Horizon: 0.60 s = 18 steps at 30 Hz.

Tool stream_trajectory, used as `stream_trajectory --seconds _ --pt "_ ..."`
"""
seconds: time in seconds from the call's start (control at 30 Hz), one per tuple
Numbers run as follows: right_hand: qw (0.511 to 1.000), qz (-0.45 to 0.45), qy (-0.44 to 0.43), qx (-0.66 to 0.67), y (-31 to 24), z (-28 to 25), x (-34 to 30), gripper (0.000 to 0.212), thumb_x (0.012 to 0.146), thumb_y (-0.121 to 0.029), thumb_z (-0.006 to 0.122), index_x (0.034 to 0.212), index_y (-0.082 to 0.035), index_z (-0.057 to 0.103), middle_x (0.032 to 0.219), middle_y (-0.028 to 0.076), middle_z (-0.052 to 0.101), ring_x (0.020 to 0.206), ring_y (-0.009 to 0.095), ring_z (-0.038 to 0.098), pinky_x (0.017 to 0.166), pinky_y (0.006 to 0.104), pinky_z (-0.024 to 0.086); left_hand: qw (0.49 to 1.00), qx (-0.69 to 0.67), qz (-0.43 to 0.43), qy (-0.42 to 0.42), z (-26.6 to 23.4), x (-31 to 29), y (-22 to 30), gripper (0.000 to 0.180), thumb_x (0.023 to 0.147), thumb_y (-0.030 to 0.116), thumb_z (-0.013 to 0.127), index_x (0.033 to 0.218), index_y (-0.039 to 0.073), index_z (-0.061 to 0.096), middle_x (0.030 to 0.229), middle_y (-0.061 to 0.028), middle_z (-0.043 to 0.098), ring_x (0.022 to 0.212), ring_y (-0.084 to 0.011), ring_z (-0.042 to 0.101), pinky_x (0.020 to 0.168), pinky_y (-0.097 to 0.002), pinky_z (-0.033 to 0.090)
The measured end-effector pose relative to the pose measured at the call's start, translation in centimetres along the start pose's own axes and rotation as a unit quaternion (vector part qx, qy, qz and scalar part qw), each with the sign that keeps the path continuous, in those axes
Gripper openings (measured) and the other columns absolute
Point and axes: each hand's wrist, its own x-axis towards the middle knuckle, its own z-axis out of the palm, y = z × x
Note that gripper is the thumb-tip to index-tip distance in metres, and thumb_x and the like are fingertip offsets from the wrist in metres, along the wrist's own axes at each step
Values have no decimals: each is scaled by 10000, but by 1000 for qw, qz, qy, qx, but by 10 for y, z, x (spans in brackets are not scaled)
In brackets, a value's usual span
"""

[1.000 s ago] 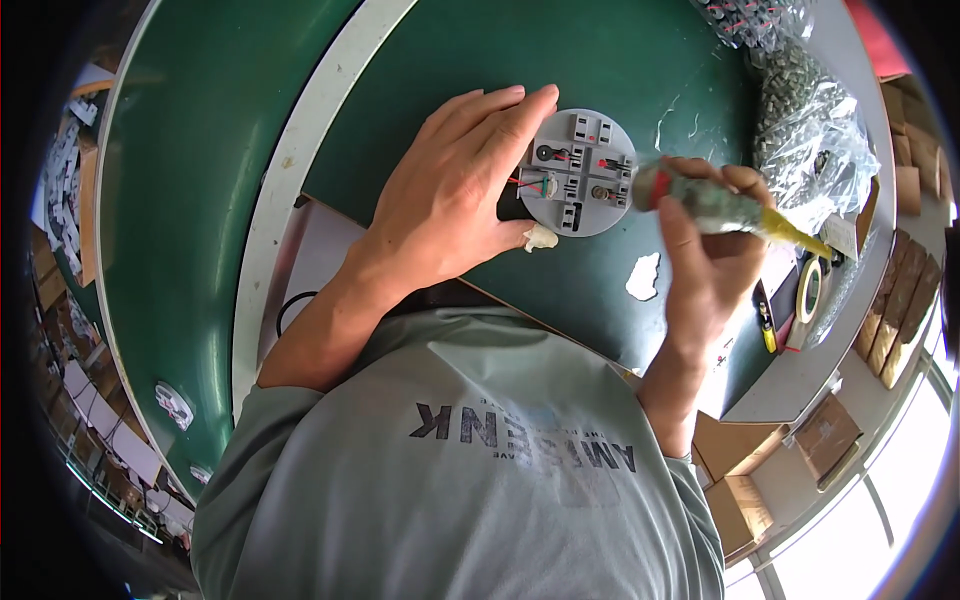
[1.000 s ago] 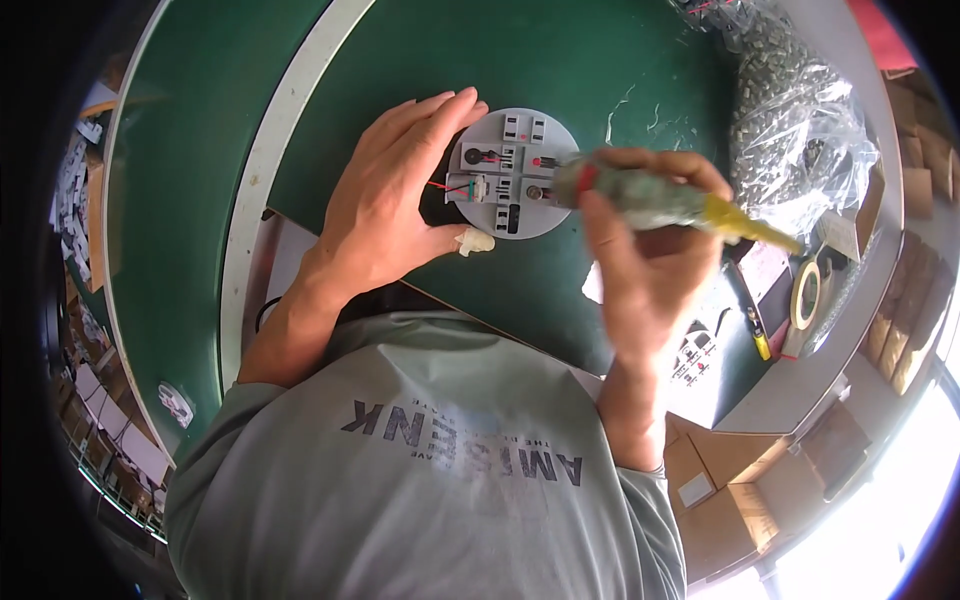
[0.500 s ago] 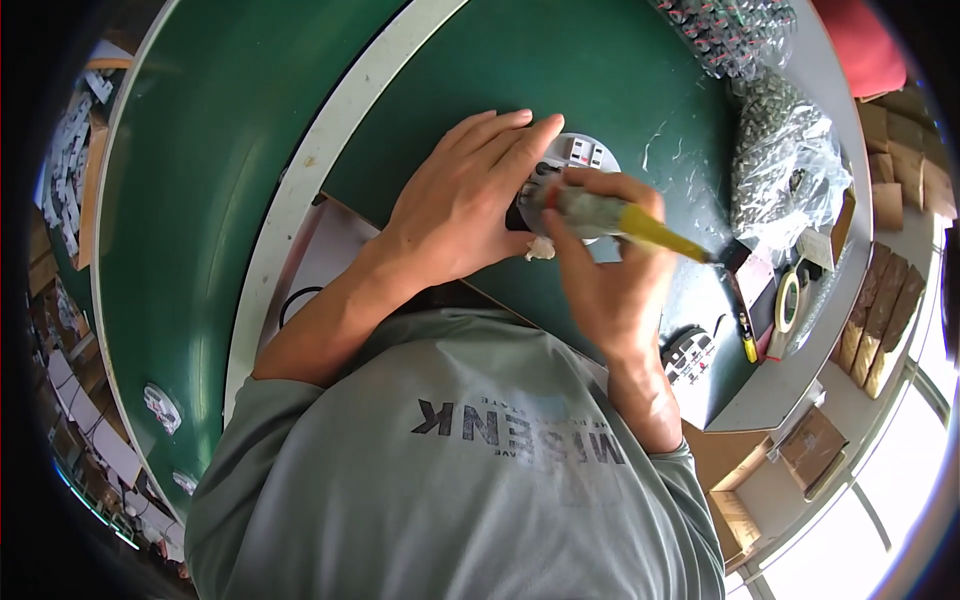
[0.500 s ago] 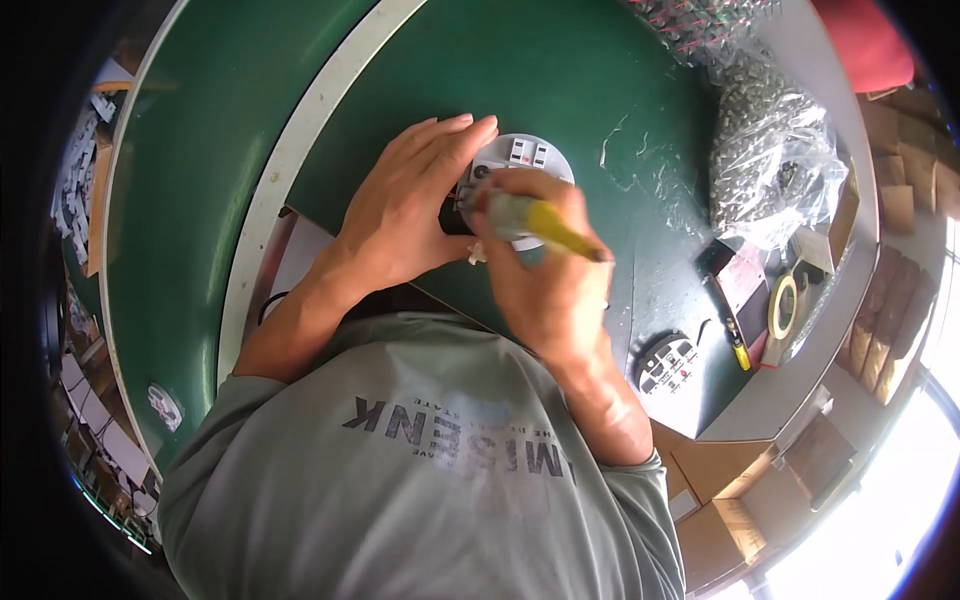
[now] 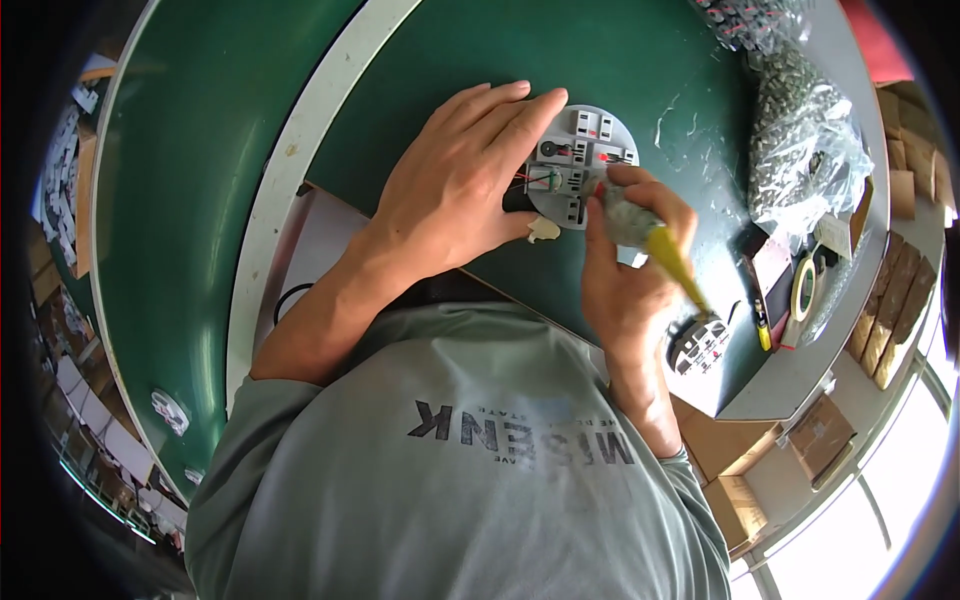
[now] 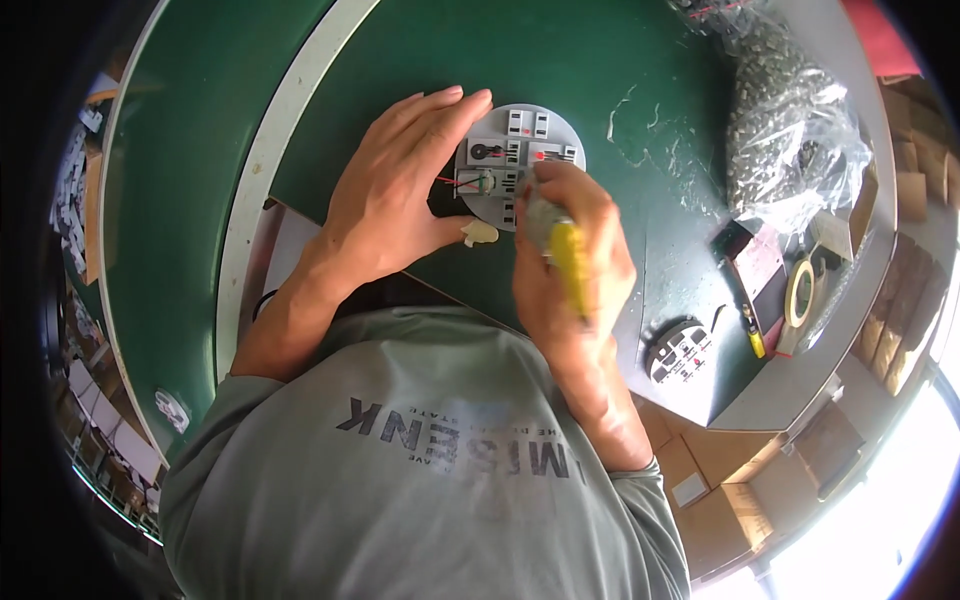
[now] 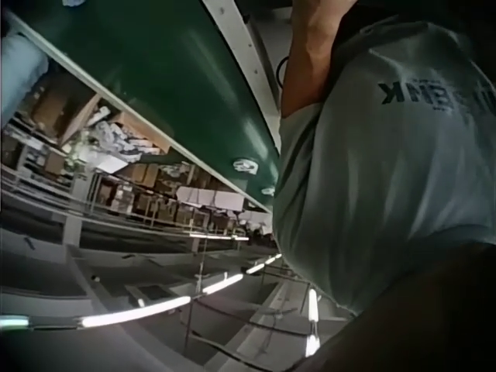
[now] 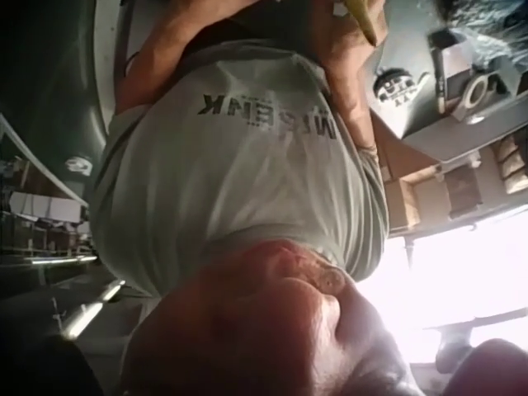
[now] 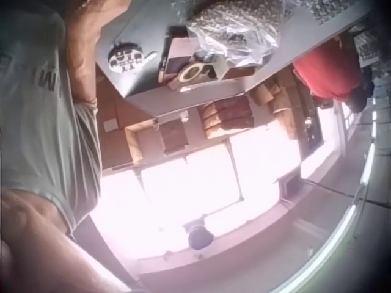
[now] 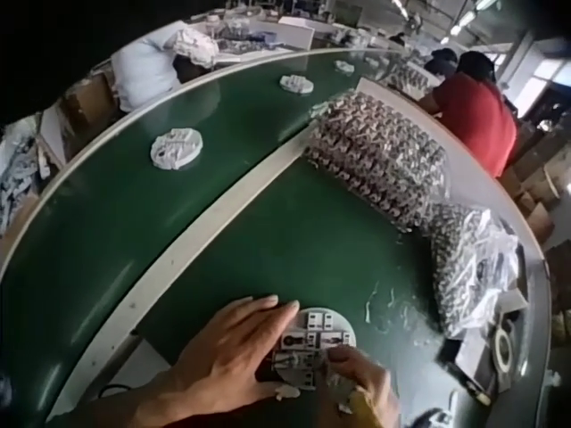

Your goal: Manually assembling small electronic components onto a circular base plate using a glue applicator and precise hand placement.

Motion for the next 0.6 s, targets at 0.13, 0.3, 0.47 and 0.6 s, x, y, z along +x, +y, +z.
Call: stream_trajectory --seconds 0.13,0.3,0.47,0.6 --pt "995 85 -24 51 -7 -8 9 234 954 26 776 1146 -24 651 1114 152 739 965 272 759 873 366 606 1000 15 -11 3 0 -9 0 1111 658 253 1008 1598 12 467 1420 -182 670 1433 -348 562 1250 -485 419" --pt "968 214 40 126 17 -43 17 265 942 3 793 1170 -25 660 1096 144 735 975 263 754 904 378 593 1000 -1 -16 9 6 -8 1 1172 590 173 1021 1616 46 470 1546 -158 607 1481 -360 528 1261 -507 411" --pt "979 162 27 -124 25 -52 17 350 901 -33 840 1228 -19 713 1092 124 734 992 268 732 922 393 578 1000 9 -12 22 2 -5 17 1208 587 210 1031 1629 33 446 1561 -171 593 1490 -377 518 1272 -527 392" --pt "986 -13 -9 -166 20 -41 19 329 871 -39 857 1190 -33 777 1074 105 733 973 276 714 896 398 575 1000 10 -12 14 13 2 15 1212 583 214 1031 1628 28 447 1561 -166 594 1488 -375 523 1272 -527 388"
